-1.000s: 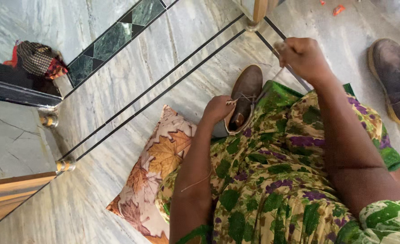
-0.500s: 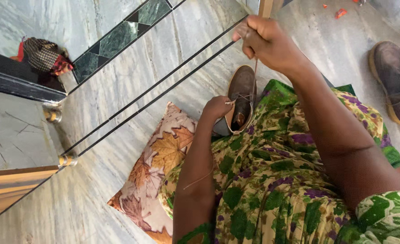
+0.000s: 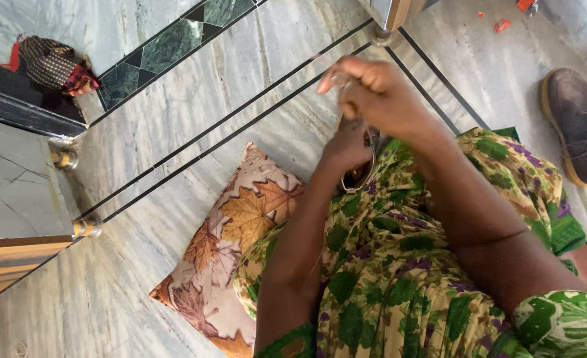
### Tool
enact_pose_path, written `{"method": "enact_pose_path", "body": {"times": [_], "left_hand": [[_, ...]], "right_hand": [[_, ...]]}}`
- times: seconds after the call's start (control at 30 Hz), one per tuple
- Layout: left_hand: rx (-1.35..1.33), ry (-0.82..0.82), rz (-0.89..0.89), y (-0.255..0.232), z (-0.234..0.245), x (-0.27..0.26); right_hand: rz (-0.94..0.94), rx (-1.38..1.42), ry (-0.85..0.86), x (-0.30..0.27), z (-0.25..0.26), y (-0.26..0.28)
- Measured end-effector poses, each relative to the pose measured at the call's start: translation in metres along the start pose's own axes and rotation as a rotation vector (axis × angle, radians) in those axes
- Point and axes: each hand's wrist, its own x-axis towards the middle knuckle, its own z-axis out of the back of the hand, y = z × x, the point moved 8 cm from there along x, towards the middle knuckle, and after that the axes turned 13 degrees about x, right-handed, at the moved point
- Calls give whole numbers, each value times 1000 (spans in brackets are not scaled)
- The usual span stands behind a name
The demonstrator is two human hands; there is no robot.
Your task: The person sits on the floor and repeatedly threads a shoelace through the eyelets of a brown shoe, pulling the lace tight and adjusting it. The person works on one shoe at a time, handling the lace and shoe by hand.
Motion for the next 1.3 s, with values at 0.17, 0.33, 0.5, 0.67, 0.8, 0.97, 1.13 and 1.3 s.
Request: {"method": "enact_pose_path", "body": {"times": [0.17, 0.33, 0.5, 0.67, 0.8, 0.97, 1.13, 1.3], "left_hand": [[-118, 147, -26, 3, -7, 1], [183, 123, 136, 8, -56, 24], [130, 1, 172, 31, -83, 43], [110, 0, 150, 38, -88, 51], [-238, -135, 72, 57, -53, 41], [-489, -87, 345, 105, -41, 21], [-180, -112, 190, 102, -64, 48], [-184, -137, 131, 131, -114, 68]], "right_hand": [[122, 76, -113, -12, 22, 14], [110, 56, -165, -23, 27, 20], [143, 149, -148, -39, 27, 35], [129, 121, -208, -41, 40, 31], [227, 201, -207, -38, 62, 31], [265, 46, -207, -34, 62, 34], [287, 44, -139, -25, 43, 34], [243, -97, -119, -25, 53, 14]]}}
